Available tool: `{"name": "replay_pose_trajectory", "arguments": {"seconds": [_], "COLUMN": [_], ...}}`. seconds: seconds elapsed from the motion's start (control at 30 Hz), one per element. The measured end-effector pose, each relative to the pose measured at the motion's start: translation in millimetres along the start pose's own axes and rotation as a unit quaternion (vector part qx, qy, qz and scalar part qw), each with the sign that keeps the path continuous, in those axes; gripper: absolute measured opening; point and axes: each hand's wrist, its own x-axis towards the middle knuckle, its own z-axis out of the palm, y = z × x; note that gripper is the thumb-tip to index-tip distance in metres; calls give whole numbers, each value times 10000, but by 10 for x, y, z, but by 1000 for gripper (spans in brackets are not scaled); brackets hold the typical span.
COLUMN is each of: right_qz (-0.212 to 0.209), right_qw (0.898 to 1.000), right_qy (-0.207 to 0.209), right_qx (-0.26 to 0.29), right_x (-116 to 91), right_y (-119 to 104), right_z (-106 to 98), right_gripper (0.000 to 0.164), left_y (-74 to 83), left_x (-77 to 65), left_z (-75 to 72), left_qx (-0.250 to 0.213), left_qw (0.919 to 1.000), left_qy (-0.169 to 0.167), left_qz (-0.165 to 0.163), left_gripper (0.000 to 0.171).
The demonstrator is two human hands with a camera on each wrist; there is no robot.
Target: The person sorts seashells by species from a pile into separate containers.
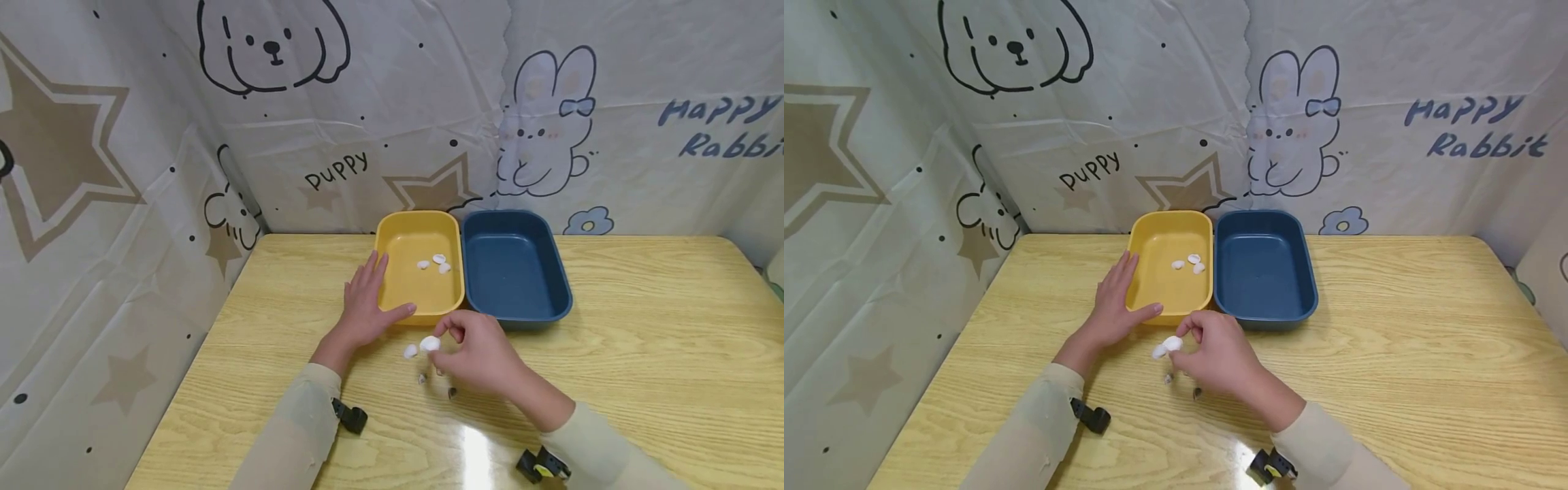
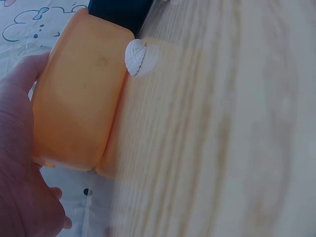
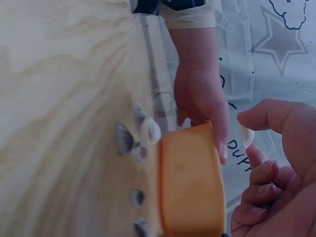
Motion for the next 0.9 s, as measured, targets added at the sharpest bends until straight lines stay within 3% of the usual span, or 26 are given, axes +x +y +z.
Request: {"name": "replay_pose_trajectory", "arguments": {"seconds": [0.3, 0.9], "right_qz": [-316, -238], "right_qw": [9988, 9962], "right_qy": [339, 810], "right_qx": [-124, -217], "right_x": [184, 661], "right_y": [-68, -116], "right_z": [-139, -326], "right_gripper": [21, 23], "left_y": [-7, -2], "left_x": [0, 8], "left_z": [1, -15], "left_qx": [-67, 24], "left_qw": [10000, 10000], "left_qy": [41, -41], "left_qz": [53, -18], "left_gripper": [108, 107]}}
